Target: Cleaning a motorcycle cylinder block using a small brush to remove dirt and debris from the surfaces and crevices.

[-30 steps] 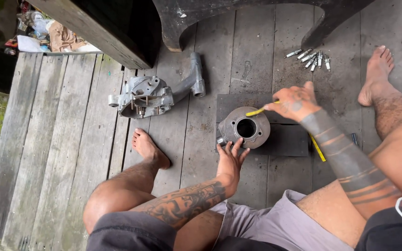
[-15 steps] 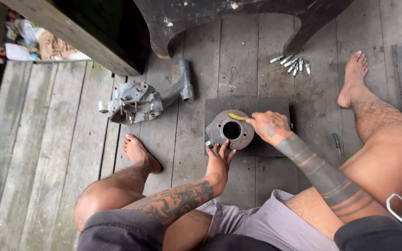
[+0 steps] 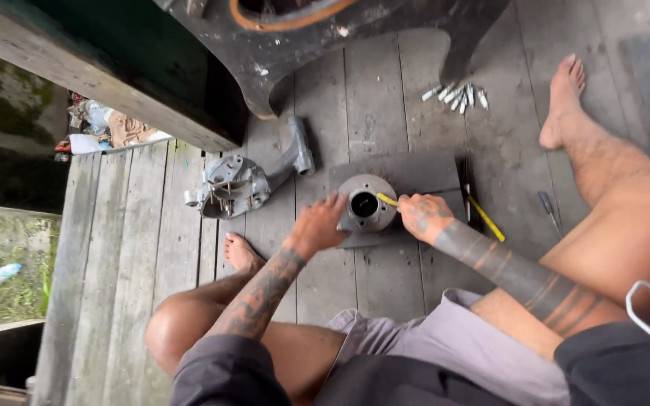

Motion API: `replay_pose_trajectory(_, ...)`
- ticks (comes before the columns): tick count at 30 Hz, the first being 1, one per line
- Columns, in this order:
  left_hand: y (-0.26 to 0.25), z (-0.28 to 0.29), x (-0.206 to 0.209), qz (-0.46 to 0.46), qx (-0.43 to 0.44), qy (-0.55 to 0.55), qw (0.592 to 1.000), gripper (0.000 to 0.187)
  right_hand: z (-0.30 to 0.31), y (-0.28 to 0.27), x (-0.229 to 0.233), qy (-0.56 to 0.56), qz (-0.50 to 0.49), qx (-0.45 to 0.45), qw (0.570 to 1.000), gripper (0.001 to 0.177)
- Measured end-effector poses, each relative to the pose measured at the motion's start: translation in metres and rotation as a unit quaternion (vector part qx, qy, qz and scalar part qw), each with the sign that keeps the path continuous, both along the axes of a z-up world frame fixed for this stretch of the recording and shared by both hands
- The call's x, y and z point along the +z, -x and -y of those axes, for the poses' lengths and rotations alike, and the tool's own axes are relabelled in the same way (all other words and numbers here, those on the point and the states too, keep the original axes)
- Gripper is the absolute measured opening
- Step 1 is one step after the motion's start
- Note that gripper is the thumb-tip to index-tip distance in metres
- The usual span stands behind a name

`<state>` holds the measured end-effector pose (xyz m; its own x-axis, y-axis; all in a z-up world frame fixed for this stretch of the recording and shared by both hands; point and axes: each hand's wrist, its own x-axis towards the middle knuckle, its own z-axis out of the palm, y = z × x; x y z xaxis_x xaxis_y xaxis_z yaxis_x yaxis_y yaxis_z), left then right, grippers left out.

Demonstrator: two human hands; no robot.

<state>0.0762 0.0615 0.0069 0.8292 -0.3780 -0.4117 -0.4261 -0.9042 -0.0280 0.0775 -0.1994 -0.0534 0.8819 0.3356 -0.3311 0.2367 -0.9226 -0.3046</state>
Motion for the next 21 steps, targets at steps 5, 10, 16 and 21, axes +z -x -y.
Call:
replay_pose_trajectory(5, -0.018, 0.006, -0.036, -0.074, 0.157, 0.123, 0.977, 0.114, -0.022, 0.004, -0.002, -0.042, 0.006, -0.069, 0.997, 0.027)
replay_pose_trajectory(10, -0.006, 0.045, -0.083, -0.015, 0.292, 0.261, 0.920, 0.075, -0.025, 0.037, 0.047, 0.205, -0.029, 0.026, 0.978, 0.012)
replay_pose_trajectory(16, -0.003, 0.052, -0.105, 0.191, 0.279, 0.259, 0.905, 0.065, -0.034, 0.023, -0.004, -0.047, 0.050, -0.131, 0.989, 0.019)
replay_pose_trajectory(21, -0.002, 0.052, -0.113, 0.217, 0.281, 0.264, 0.897, 0.066, -0.036, 0.018, 0.025, -0.063, 0.042, -0.141, 0.987, 0.029)
